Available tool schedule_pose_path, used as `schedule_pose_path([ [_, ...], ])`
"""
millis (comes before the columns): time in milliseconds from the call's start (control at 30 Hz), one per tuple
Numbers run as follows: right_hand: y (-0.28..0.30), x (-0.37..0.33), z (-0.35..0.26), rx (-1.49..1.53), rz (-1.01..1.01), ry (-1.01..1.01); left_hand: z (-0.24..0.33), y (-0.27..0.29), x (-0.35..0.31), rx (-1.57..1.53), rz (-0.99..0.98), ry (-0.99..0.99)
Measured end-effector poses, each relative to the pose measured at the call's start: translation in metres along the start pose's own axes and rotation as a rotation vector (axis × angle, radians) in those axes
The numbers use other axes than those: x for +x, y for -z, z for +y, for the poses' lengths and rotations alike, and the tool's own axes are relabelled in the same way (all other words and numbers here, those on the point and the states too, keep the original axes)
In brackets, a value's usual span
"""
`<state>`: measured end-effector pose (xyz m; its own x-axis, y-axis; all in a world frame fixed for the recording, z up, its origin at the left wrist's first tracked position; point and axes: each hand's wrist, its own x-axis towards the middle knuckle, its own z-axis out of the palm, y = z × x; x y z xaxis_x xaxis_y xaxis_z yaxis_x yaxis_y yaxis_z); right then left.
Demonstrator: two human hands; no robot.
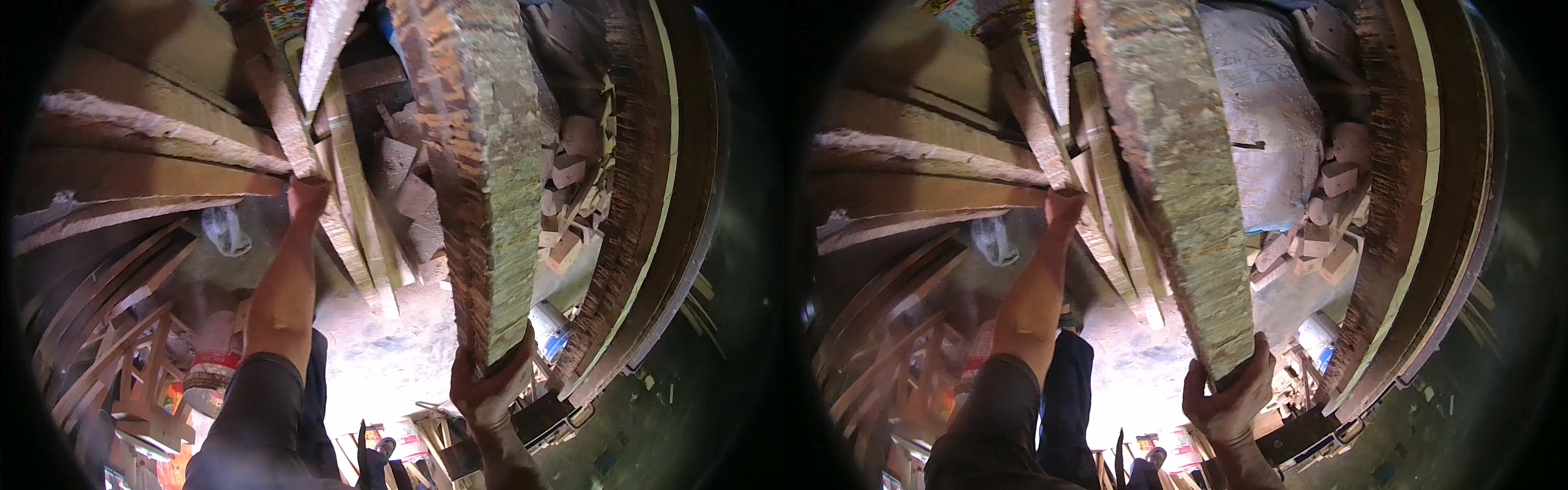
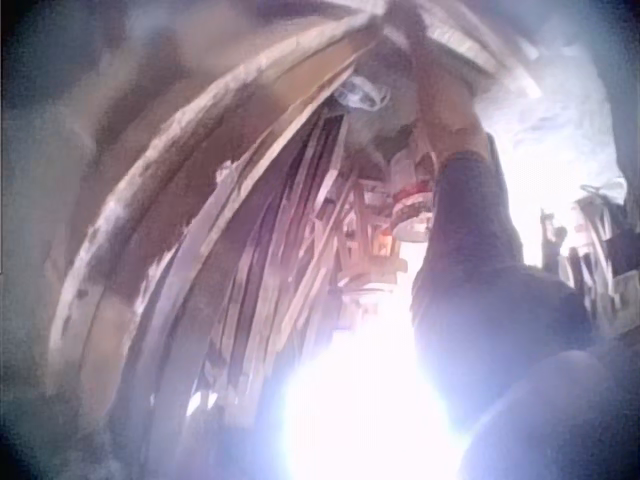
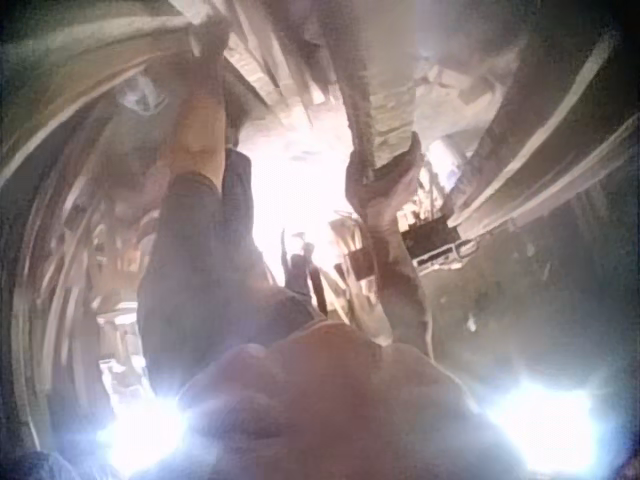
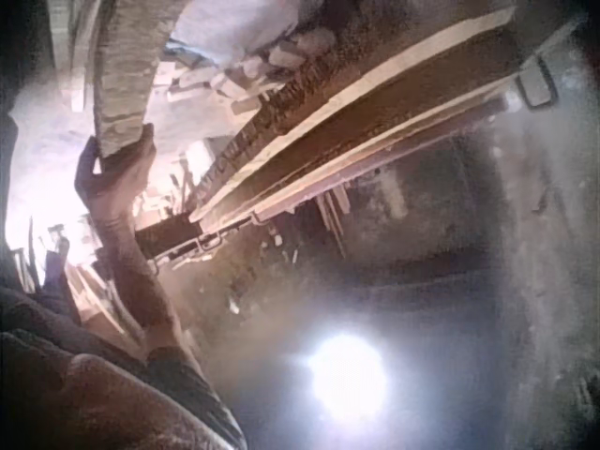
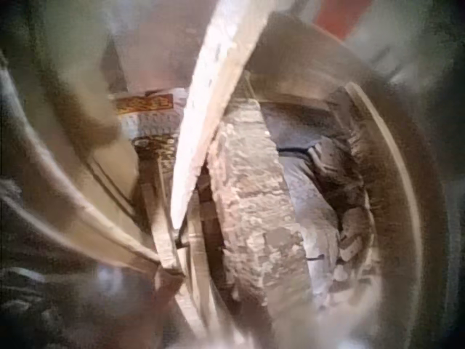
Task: The person repeatedly picks up wooden planks from a cluttered workshop floor, places them into a metal frame structure, and adjusts their positions. The person also moves around the workspace to retrieve additional planks and organizes them within the frame.
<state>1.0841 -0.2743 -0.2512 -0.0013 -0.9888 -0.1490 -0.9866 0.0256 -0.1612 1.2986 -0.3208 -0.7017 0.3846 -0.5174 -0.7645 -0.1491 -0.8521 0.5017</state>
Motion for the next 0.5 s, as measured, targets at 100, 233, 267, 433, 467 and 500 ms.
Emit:
schedule_pose_path([
  [100, -0.001, 0.002, -0.005, -0.037, 0.013, -0.013, 0.006, 0.011, -0.058, -0.103, 0.094, -0.019],
  [233, 0.003, -0.006, -0.006, -0.021, 0.056, -0.021, 0.034, 0.043, -0.158, -0.268, 0.09, -0.057],
  [267, 0.002, -0.008, -0.004, -0.03, 0.074, -0.007, 0.039, 0.053, -0.184, -0.318, 0.089, -0.005],
  [433, 0.004, -0.009, -0.006, 0.047, 0.054, -0.077, 0.048, 0.12, -0.269, -0.346, 0.118, -0.28],
  [467, 0.007, -0.009, -0.006, 0.054, 0.048, -0.072, 0.051, 0.139, -0.279, -0.521, 0.077, -0.268],
  [500, 0.007, -0.009, -0.007, 0.062, 0.041, -0.061, 0.055, 0.159, -0.285, -0.541, 0.121, -0.277],
])
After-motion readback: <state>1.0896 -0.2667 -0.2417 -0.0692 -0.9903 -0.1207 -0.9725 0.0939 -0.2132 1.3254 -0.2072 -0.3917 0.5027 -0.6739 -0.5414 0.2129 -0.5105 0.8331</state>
